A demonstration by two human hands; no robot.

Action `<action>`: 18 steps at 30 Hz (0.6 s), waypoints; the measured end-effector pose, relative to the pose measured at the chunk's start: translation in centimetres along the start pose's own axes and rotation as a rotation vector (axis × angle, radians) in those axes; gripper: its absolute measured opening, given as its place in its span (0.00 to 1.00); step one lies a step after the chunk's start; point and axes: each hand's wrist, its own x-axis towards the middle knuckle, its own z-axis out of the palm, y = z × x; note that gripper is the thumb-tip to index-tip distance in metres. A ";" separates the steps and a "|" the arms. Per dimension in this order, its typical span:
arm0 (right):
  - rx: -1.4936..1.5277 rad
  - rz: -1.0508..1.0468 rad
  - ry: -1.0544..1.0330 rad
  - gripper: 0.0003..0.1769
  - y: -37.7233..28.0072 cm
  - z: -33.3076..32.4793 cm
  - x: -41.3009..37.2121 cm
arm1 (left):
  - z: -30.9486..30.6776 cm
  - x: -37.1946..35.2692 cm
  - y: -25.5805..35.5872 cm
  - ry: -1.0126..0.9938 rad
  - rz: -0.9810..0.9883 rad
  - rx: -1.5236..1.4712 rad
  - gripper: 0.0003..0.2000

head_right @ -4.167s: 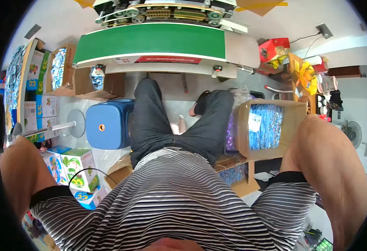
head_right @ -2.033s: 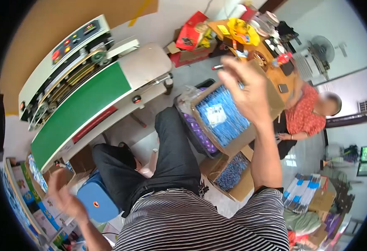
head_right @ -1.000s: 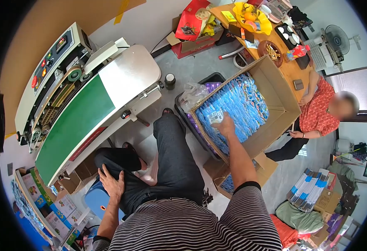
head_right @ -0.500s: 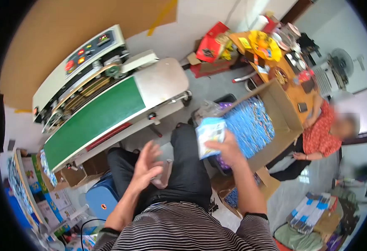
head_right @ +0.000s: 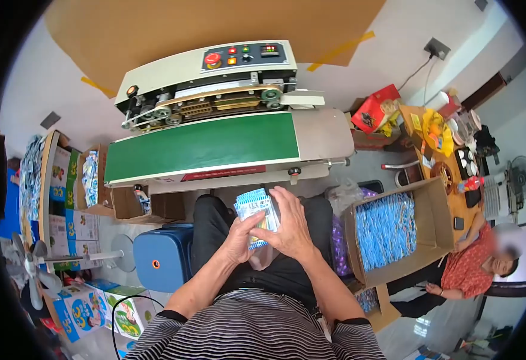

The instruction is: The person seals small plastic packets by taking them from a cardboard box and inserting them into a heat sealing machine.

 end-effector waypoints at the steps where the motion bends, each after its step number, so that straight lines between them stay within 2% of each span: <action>1: 0.070 0.045 0.035 0.36 -0.1 0.5 -0.3 | 0.0 -0.3 0.2 0.056 0.040 0.030 0.19; 2: 0.070 0.035 0.034 0.36 0.2 1.0 -0.6 | 0.0 -0.3 0.4 0.110 0.079 0.062 0.17; 5: 0.857 0.427 -0.350 0.28 1.3 2.0 -1.7 | -0.5 0.0 1.1 0.128 0.116 0.122 0.16; 9: 0.777 0.562 -0.411 0.21 1.4 0.9 -0.5 | 0.2 1.3 1.9 0.164 0.125 0.172 0.16; 11: 0.830 0.540 -0.316 0.20 1.7 1.0 0.3 | 1.2 1.9 2.6 0.173 0.121 0.184 0.16; 13: 0.939 0.505 -0.145 0.19 2.2 1.0 1.2 | 2.0 2.4 3.6 0.054 0.132 0.152 0.16; 14: 0.938 0.503 -0.141 0.19 2.4 0.8 1.8 | 2.5 2.8 4.2 -0.003 0.140 0.136 0.15; 18: 1.068 0.543 -0.011 0.17 3.5 0.3 5.5 | 4.7 6.1 6.6 0.059 0.209 0.194 0.16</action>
